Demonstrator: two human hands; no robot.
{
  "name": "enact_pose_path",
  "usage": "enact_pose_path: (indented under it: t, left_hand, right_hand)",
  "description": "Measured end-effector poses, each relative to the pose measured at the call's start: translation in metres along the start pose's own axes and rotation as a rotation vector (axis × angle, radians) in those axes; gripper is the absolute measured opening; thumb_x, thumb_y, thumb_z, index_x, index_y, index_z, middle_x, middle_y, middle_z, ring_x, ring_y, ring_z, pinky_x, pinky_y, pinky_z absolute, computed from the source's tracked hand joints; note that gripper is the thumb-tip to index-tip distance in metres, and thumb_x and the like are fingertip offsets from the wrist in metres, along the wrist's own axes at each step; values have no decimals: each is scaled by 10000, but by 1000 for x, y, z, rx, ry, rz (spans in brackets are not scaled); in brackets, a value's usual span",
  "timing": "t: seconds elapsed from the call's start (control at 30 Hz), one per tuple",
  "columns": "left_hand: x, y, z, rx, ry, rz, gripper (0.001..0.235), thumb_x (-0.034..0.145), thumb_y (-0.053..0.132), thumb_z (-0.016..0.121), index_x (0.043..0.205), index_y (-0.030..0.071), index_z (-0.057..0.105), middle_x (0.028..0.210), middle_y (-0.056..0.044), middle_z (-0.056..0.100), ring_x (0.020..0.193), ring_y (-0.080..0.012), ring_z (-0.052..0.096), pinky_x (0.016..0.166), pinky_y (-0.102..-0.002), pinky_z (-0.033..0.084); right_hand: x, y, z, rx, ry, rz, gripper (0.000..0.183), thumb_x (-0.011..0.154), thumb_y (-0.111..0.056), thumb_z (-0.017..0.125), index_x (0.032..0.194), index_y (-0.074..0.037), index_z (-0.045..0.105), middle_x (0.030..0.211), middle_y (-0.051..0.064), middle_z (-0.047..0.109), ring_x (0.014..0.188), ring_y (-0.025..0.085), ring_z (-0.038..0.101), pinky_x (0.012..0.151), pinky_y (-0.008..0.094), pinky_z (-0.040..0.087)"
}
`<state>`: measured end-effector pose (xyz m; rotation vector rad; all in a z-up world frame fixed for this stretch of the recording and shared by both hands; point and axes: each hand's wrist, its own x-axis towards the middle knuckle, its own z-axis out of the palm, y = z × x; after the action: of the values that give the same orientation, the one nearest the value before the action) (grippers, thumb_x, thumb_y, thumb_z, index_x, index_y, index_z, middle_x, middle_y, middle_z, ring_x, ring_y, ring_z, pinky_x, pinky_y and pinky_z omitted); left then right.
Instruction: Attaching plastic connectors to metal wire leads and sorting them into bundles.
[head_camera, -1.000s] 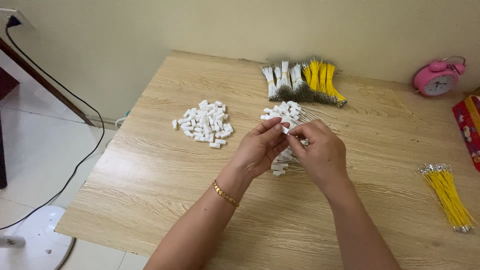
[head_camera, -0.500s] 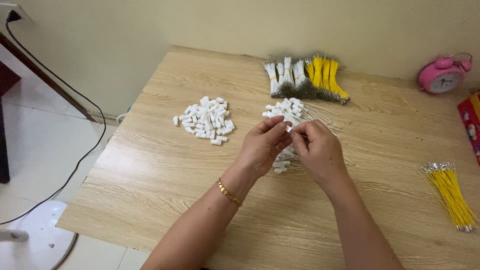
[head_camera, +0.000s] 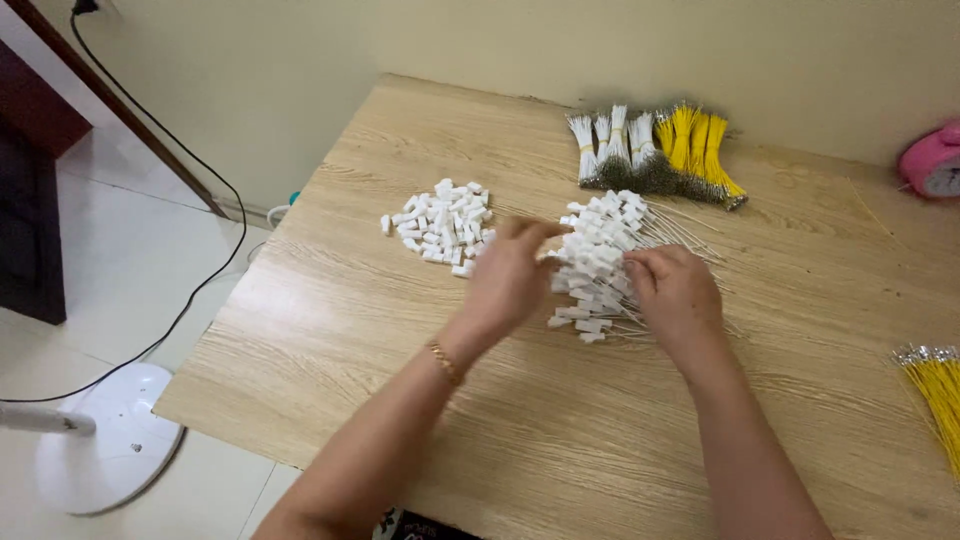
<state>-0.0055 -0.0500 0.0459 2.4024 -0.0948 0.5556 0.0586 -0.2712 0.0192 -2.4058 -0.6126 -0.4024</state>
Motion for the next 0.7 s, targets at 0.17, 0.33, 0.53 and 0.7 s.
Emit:
enact_pose_path:
  t: [0.17, 0.33, 0.53, 0.7]
  left_hand:
    - [-16, -77, -17, 460, -97, -82, 161, 895, 158, 658, 1026, 103, 733, 1050, -168, 706, 913, -347, 695, 773, -467, 575]
    - [-19, -76, -23, 610, -192, 15, 175, 895, 233, 623, 948, 121, 747, 1048, -176, 694, 935, -358, 684, 784, -502, 550]
    - [-22, -75, -21, 758, -117, 55, 146, 915, 248, 615, 921, 194, 751, 1024, -46, 737, 976, -276, 692, 895, -448, 517]
    - [-19, -70, -27, 807, -177, 17, 111, 880, 251, 643, 888, 189, 734, 958, -5, 748, 929, -244, 699, 870, -437, 500]
  right_hand:
    - [3, 38, -14, -106, 107, -13, 194, 991, -236, 688, 1031, -71, 780, 1054, 149, 725, 996, 337, 664, 870, 450, 522]
    - [-9, 96, -60, -326, 191, 234, 239, 978, -242, 688, 1128, -71, 759, 1150, 173, 701, 1130, 357, 620, 991, 468, 478]
    - [-38, 148, -124, -518, 146, 625, 350, 963, -327, 669, 1255, -142, 726, 1342, 178, 608, 1240, 404, 533, 1048, 521, 431]
    - [-69, 174, -166, -610, 44, 982, 482, 964, -424, 673, 1361, -152, 656, 1418, 171, 575, 1300, 394, 515, 1032, 539, 440]
